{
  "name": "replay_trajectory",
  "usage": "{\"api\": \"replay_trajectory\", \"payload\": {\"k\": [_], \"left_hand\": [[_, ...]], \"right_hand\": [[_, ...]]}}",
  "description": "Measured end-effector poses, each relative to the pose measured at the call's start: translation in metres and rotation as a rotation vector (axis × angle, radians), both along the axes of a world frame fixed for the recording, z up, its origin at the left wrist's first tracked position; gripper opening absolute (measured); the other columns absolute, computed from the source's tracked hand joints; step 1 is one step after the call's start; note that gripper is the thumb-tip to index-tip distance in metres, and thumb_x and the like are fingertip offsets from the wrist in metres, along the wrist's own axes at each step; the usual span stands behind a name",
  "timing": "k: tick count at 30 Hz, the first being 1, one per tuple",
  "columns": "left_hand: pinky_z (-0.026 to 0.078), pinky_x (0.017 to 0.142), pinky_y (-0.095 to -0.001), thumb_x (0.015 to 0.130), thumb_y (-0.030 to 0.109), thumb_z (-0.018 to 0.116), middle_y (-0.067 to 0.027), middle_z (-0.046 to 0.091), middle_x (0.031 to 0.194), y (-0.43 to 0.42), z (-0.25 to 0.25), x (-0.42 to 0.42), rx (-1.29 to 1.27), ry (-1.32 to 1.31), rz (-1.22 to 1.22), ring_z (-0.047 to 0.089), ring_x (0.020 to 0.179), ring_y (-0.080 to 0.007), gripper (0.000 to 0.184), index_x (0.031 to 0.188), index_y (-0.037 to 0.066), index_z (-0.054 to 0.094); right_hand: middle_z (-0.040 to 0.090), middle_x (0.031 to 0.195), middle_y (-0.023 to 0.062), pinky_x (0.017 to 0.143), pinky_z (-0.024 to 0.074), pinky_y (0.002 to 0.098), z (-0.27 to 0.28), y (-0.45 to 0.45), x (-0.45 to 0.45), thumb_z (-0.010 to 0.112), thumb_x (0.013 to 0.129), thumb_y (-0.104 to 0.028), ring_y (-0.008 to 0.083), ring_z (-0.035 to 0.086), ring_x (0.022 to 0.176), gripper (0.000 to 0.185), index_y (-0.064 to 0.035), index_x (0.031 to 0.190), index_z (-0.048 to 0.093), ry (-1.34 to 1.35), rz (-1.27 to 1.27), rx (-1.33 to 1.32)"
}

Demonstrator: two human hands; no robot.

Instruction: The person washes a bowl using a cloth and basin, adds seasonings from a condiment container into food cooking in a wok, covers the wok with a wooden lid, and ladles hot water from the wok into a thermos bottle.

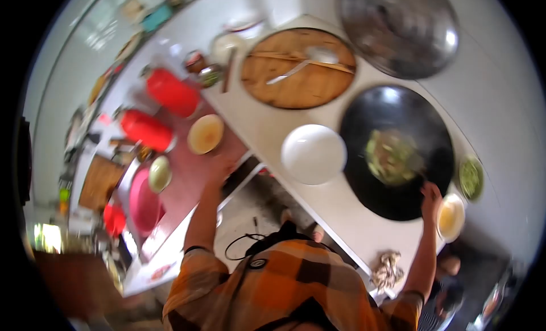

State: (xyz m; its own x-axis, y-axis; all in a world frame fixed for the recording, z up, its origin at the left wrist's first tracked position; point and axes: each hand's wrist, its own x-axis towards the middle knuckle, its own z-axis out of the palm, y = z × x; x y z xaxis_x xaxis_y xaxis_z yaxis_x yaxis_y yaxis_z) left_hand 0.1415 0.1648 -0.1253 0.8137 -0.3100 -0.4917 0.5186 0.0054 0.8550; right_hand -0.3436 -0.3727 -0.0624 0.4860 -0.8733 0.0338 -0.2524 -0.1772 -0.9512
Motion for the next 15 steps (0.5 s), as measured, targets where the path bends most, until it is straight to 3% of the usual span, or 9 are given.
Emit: {"api": "replay_trajectory", "payload": {"k": [2, 3, 4, 5, 7, 8, 10, 11, 15], "left_hand": [[0.051, 0.059, -0.0322, 0.088, 0.040, 0.052, -0.0106, 0.052, 0.083, 0.028, -0.016, 0.029, -0.291, 0.129, 0.231, 0.054, 0.073, -0.0237, 0.036, 0.106, 0.010, 0.045], [0.052, 0.064, -0.0353, 0.088, 0.045, 0.050, -0.0127, 0.049, 0.091, 0.032, -0.002, 0.038, -0.147, 0.170, 0.367, 0.054, 0.075, -0.0252, 0.048, 0.117, 0.009, 0.037], [0.053, 0.068, -0.0350, 0.089, 0.044, 0.050, -0.0134, 0.049, 0.096, 0.041, -0.005, 0.049, -0.140, 0.144, 0.319, 0.055, 0.077, -0.0250, 0.049, 0.119, 0.008, 0.036], [0.053, 0.071, -0.0345, 0.089, 0.042, 0.050, -0.0141, 0.050, 0.098, 0.057, -0.028, 0.071, -0.175, 0.152, 0.274, 0.056, 0.080, -0.0252, 0.048, 0.120, 0.007, 0.037], [0.054, 0.073, -0.0355, 0.089, 0.031, 0.049, -0.0158, 0.053, 0.100, 0.057, -0.025, 0.082, -0.174, 0.275, 0.292, 0.058, 0.083, -0.0267, 0.040, 0.118, 0.004, 0.042], [0.054, 0.073, -0.0361, 0.088, 0.026, 0.048, -0.0161, 0.054, 0.099, 0.053, -0.021, 0.084, -0.192, 0.280, 0.293, 0.058, 0.083, -0.0272, 0.037, 0.116, 0.003, 0.044], [0.054, 0.074, -0.0372, 0.086, 0.017, 0.047, -0.0167, 0.057, 0.098, 0.049, -0.016, 0.085, -0.216, 0.290, 0.307, 0.059, 0.084, -0.0283, 0.032, 0.113, 0.001, 0.047], [0.055, 0.075, -0.0372, 0.080, 0.008, 0.044, -0.0171, 0.059, 0.097, 0.055, -0.026, 0.097, -0.277, 0.307, 0.296, 0.061, 0.086, -0.0286, 0.033, 0.112, -0.001, 0.048], [0.055, 0.074, -0.0351, 0.078, 0.004, 0.043, -0.0161, 0.059, 0.099, 0.048, -0.015, 0.105, -0.259, 0.266, 0.239, 0.061, 0.086, -0.0270, 0.035, 0.112, -0.002, 0.048]], "right_hand": [[0.061, 0.087, 0.0084, 0.070, 0.0506, 0.0268, 0.009, 0.010, 0.014, 0.053, 0.089, -0.018, 0.0152, 0.061, 0.075, 0.020, 0.0003, 0.095, 0.060, -0.077, -0.121, 0.246], [0.063, 0.084, 0.0090, 0.065, 0.0497, 0.0267, 0.009, 0.014, 0.020, 0.056, 0.087, -0.020, 0.0172, 0.064, 0.073, 0.021, -0.0017, 0.095, 0.061, -0.045, -0.179, 0.344], [0.065, 0.081, 0.0100, 0.061, 0.0485, 0.0269, 0.010, 0.023, 0.033, 0.057, 0.084, -0.021, 0.0191, 0.065, 0.072, 0.022, -0.0035, 0.096, 0.061, 0.032, -0.315, 0.392], [0.065, 0.083, 0.0117, 0.061, 0.0496, 0.0286, -0.004, 0.023, 0.037, 0.058, 0.083, -0.022, 0.0205, 0.066, 0.073, 0.024, -0.0041, 0.098, 0.060, 0.019, -0.375, 0.463], [0.065, 0.078, 0.0108, 0.060, 0.0493, 0.0299, -0.004, 0.043, 0.060, 0.052, 0.083, -0.017, 0.0198, 0.065, 0.072, 0.024, -0.0027, 0.102, 0.059, -0.089, -0.501, 0.594], [0.065, 0.085, 0.0125, 0.060, 0.0497, 0.0323, -0.016, 0.046, 0.065, 0.050, 0.085, -0.017, 0.0216, 0.066, 0.076, 0.025, -0.0023, 0.105, 0.057, -0.138, -0.533, 0.653], [0.063, 0.088, 0.0115, 0.071, 0.0506, 0.0350, -0.021, 0.060, 0.078, 0.050, 0.086, -0.015, 0.0235, 0.065, 0.085, 0.023, -0.0025, 0.106, 0.055, -0.332, -0.567, 0.754], [0.063, 0.089, 0.0115, 0.072, 0.0504, 0.0347, -0.023, 0.067, 0.081, 0.050, 0.087, -0.015, 0.0233, 0.064, 0.086, 0.023, -0.0026, 0.105, 0.055, -0.349, -0.572, 0.715], [0.062, 0.093, 0.0117, 0.073, 0.0498, 0.0338, -0.023, 0.076, 0.085, 0.050, 0.088, -0.016, 0.0231, 0.064, 0.087, 0.022, -0.0028, 0.104, 0.055, -0.330, -0.538, 0.565]]}}
